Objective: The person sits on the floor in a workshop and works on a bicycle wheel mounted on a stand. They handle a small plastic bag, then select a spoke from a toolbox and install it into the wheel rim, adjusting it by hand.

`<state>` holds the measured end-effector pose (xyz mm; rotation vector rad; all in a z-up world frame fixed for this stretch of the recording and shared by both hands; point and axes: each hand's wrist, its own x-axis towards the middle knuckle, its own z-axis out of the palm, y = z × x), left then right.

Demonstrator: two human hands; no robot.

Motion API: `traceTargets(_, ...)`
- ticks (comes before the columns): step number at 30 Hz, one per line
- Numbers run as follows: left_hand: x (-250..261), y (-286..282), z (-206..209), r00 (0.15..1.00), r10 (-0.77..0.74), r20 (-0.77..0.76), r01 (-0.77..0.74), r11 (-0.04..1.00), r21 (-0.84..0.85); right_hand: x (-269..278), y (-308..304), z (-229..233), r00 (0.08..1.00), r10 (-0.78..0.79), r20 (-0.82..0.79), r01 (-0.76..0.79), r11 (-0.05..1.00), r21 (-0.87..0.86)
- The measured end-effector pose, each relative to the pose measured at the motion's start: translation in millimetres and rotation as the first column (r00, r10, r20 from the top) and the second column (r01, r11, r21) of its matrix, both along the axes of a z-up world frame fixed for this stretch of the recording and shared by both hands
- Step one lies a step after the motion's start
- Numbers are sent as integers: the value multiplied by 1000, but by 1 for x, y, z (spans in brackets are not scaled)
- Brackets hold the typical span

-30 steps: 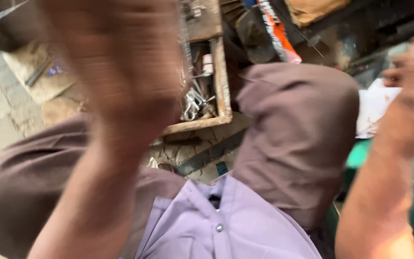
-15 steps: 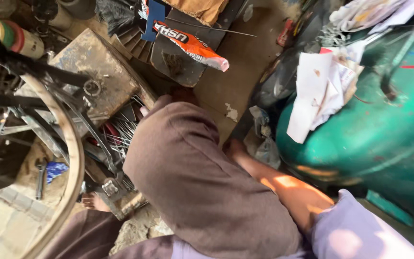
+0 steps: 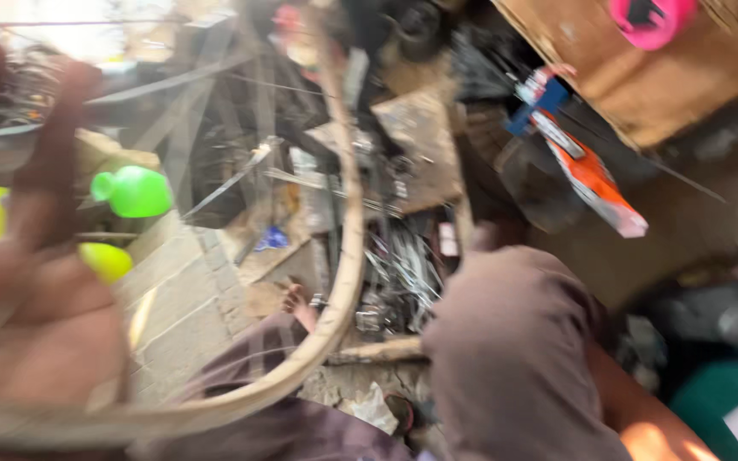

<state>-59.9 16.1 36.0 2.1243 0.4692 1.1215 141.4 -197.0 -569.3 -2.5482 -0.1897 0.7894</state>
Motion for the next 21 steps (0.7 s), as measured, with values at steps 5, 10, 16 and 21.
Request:
traceTargets(5,48,18,-13,975,-194,107,201,978,-58,42,-74,32,996,-79,28,82,992,-98)
traceTargets(10,65,-5,-1,937,-271,218,296,951,-89,66,-134,76,994,-96,53,101,990,-102)
traceTargets(16,57,-26,9,877,-312,366,391,905,-167,95,-172,179,990,-89,107,88,996,14)
traceTargets(21,59,-33,-4,798,-292,528,536,744,-399,116,-181,329,975,-163,151,111,947,302)
